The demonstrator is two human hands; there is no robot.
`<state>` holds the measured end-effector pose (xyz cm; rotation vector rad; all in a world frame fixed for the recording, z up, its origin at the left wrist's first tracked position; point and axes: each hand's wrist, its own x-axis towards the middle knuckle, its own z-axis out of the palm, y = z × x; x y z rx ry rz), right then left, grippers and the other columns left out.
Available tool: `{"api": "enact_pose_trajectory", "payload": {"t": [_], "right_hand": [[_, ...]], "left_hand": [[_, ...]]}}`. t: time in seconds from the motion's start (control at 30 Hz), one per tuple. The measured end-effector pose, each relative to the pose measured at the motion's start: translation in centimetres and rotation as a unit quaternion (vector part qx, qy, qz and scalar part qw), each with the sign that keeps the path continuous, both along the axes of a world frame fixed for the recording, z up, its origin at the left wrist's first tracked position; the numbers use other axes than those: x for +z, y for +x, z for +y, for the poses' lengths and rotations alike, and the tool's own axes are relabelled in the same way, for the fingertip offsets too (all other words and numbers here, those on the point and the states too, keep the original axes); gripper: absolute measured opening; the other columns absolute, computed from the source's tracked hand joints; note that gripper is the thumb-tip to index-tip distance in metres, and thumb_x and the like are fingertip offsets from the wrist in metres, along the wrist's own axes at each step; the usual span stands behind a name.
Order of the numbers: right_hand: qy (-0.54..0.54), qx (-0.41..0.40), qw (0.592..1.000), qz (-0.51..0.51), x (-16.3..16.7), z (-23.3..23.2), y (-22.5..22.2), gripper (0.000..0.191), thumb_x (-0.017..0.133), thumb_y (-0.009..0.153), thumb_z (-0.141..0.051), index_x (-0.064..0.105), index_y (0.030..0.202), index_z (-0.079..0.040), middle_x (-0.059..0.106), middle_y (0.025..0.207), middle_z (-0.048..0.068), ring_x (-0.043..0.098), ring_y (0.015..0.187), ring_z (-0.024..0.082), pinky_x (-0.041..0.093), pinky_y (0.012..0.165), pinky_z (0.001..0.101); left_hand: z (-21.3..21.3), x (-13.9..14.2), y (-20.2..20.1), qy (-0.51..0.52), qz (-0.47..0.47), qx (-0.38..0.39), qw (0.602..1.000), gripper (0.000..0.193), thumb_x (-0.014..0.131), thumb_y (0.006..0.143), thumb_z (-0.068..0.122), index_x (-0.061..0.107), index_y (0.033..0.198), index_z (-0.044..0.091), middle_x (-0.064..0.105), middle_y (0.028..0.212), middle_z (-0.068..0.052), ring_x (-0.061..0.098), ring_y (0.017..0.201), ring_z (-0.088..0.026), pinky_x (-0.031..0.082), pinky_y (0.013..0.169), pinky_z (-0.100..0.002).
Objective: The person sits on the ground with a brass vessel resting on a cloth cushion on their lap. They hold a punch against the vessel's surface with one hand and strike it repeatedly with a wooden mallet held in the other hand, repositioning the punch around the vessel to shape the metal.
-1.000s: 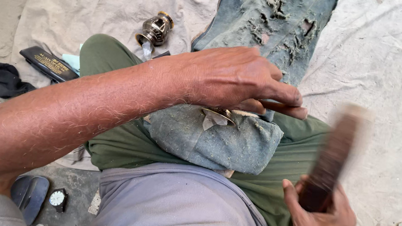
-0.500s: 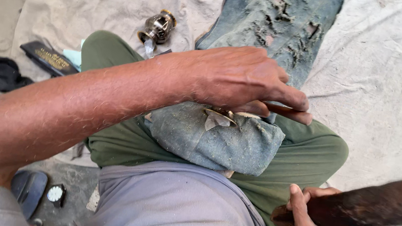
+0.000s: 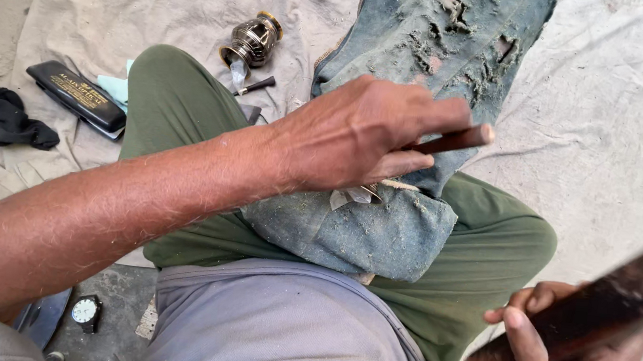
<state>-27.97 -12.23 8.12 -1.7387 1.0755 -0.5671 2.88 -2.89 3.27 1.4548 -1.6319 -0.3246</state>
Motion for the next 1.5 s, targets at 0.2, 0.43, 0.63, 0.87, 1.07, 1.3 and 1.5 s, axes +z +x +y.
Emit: {"api": "enact_pose_trajectory", "payload": {"t": [0.2, 0.43, 0.63, 0.87, 1.07, 1.3, 1.5], "right_hand": [[-0.184, 0.081, 0.967, 0.157, 1.7, -0.8, 3.2, 0.034, 0.08, 0.078, 0.013, 0.059, 0.104, 0.005, 0.066, 0.091, 0.014, 0.066, 0.078, 0.019, 0.055, 0.066, 0.0312], [-0.342, 0.142, 0.849, 0.377, 3.1, -2.4, 5.6, 0.03, 0.082, 0.083, 0.007, 0.066, 0.108, 0.003, 0.067, 0.074, 0.013, 0.067, 0.063, 0.019, 0.054, 0.061, 0.0329], [-0.33, 0.129, 0.907, 0.228, 1.5, -3.2, 4.1, 0.024, 0.081, 0.094, -0.003, 0.062, 0.107, 0.002, 0.072, 0.094, 0.009, 0.072, 0.082, 0.016, 0.058, 0.079, 0.0286], [-0.287, 0.082, 0.915, 0.272, 1.7, -3.7, 2.1, 0.019, 0.081, 0.085, -0.001, 0.066, 0.097, 0.001, 0.07, 0.088, 0.009, 0.069, 0.077, 0.016, 0.057, 0.075, 0.0289], [-0.263, 0.064, 0.93, 0.249, 2.1, -3.7, 1.2, 0.018, 0.08, 0.086, -0.001, 0.064, 0.094, -0.003, 0.067, 0.083, 0.005, 0.068, 0.072, 0.013, 0.054, 0.068, 0.0275], [-0.372, 0.098, 0.854, 0.349, 1.7, -3.9, 0.4, 0.02, 0.085, 0.084, 0.003, 0.068, 0.095, 0.001, 0.067, 0.077, 0.012, 0.069, 0.07, 0.021, 0.055, 0.072, 0.0328], [-0.327, 0.086, 0.906, 0.256, 0.3, -4.0, -1.4, 0.018, 0.081, 0.093, -0.001, 0.066, 0.103, 0.001, 0.07, 0.088, 0.009, 0.07, 0.079, 0.013, 0.056, 0.079, 0.0235]], "left_hand": [[0.6, -0.2, -0.4, -0.031, -0.017, -0.006, 0.999, 0.038, 0.07, 0.102, 0.025, 0.059, 0.139, 0.023, 0.063, 0.091, -0.008, 0.068, 0.082, -0.029, 0.058, 0.07, -0.044], [0.1, -1.1, -0.2, -0.031, -0.012, -0.002, 0.999, 0.035, 0.072, 0.103, 0.032, 0.059, 0.134, 0.022, 0.067, 0.096, -0.005, 0.07, 0.09, -0.029, 0.058, 0.072, -0.045], [-0.5, -1.4, 0.0, -0.022, -0.039, -0.026, 0.999, 0.052, 0.075, 0.097, 0.029, 0.053, 0.143, 0.021, 0.06, 0.088, -0.009, 0.068, 0.076, -0.029, 0.056, 0.064, -0.043], [-1.1, -1.4, 0.5, -0.029, -0.032, -0.068, 0.997, 0.055, 0.077, 0.096, 0.028, 0.051, 0.144, 0.021, 0.062, 0.093, -0.008, 0.069, 0.076, -0.031, 0.054, 0.065, -0.045], [-1.3, -1.0, 1.0, -0.023, -0.009, -0.098, 0.995, 0.056, 0.078, 0.093, 0.027, 0.053, 0.143, 0.018, 0.065, 0.095, -0.01, 0.069, 0.079, -0.036, 0.054, 0.068, -0.048], [-1.6, -0.8, 1.3, -0.034, -0.001, -0.127, 0.991, 0.051, 0.077, 0.095, 0.025, 0.055, 0.14, 0.018, 0.067, 0.098, -0.009, 0.07, 0.088, -0.036, 0.054, 0.073, -0.049], [-1.5, -0.3, 1.7, -0.027, 0.014, -0.145, 0.989, 0.051, 0.078, 0.095, 0.023, 0.055, 0.141, 0.019, 0.067, 0.096, -0.012, 0.07, 0.085, -0.038, 0.053, 0.071, -0.05]]}}
